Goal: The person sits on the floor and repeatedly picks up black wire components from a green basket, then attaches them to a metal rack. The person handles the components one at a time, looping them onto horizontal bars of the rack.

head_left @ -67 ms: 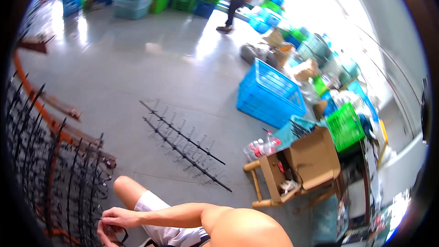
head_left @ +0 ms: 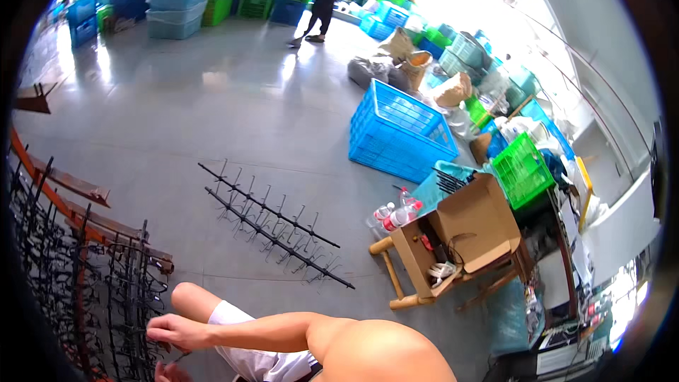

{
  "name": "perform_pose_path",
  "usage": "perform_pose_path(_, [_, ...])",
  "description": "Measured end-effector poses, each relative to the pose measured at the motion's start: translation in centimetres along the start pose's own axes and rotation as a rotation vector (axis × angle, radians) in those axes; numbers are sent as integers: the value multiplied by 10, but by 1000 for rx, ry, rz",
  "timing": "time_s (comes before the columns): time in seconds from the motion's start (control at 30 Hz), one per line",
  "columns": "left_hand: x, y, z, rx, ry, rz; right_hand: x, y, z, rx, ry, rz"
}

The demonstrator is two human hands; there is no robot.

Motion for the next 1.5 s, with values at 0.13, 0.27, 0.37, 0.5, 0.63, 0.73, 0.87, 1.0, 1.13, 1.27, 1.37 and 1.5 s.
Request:
perform_pose_path(0.13, [35,-13,-26,-207,-223,280,27,-30,-20,489,238,188])
perform_pose_path(0.27, [63,-53,-77,-211,-691,337,19,-29,-72,133,414,150])
perform_pose_path(0.37, [34,-58,-48,-370,-865,364,28,-72,-16,227,413,314])
perform_pose_path(0.5, [56,-62,-56,-286,-707,424,5,-126,35,161,371,291])
perform_pose_path(0.63, [52,-40,-56,-254,-607,453,1,-151,73,68,419,310])
perform_pose_path(0.73, [47,-37,-62,-214,-586,415,2,-157,86,-4,338,288])
perform_pose_path(0.87, [44,-38,-65,-191,-562,412,4,-153,91,-12,218,291])
perform_pose_path(1.0, [44,-43,-63,-239,-540,451,3,-142,86,-54,97,268])
perform_pose_path(1.13, [44,-45,-59,-247,-538,441,4,-143,84,-54,60,335])
perform_pose_path(1.27, [44,-45,-58,-254,-566,438,2,-146,91,-1,66,313])
perform_pose_path(1.37, [44,-45,-56,-290,-579,459,1,-141,89,-71,-27,246])
perform_pose_path(1.5, [48,-47,-59,-268,-553,497,9,-129,89,-94,-133,154])
Point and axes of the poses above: each hand's wrist, its own y-axis away from the middle knuckle, its own x-axis out of the back of the hand, z = x × y, the point moved 4 cm from there along -y, towards the middle knuckle, and after that the axes turned 1 degree about x, right-handed, at the moved point
